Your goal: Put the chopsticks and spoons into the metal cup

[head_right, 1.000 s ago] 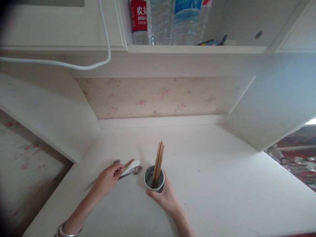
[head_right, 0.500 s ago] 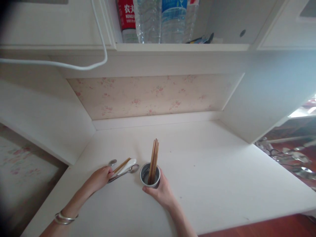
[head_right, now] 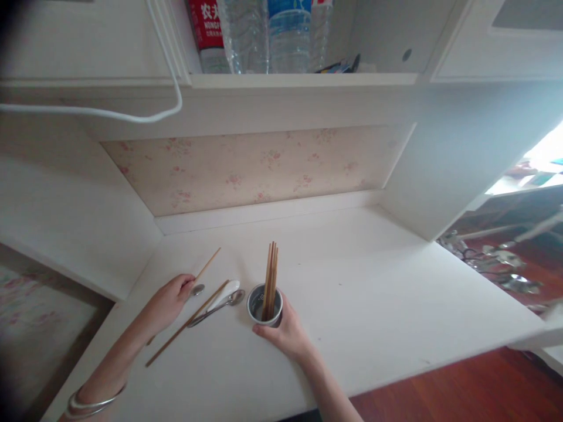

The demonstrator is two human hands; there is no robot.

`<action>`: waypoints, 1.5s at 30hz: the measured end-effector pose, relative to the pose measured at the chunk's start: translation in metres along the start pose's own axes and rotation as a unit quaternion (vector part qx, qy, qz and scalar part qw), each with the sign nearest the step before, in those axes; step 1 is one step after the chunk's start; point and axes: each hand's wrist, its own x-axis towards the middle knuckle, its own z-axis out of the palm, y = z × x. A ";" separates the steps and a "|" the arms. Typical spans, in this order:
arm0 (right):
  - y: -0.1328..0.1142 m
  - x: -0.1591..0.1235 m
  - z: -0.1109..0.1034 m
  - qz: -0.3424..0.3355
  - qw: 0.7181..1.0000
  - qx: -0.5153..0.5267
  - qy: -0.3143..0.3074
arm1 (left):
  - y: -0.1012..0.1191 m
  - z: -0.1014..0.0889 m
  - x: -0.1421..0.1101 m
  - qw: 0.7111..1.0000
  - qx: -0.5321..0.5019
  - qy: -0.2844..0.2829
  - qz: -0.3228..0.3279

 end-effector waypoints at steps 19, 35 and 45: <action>-0.007 0.000 0.001 -0.019 1.000 -0.017 0.002 | 0.131 0.077 0.016 0.952 -0.277 0.060 0.115; -0.002 0.000 0.002 -0.021 1.000 -0.011 0.000 | 0.106 0.104 -0.007 0.945 -0.313 -0.025 0.097; -0.010 0.005 -0.019 -0.020 0.995 -0.047 -0.090 | 0.079 0.132 -0.036 0.856 -0.494 -0.122 0.089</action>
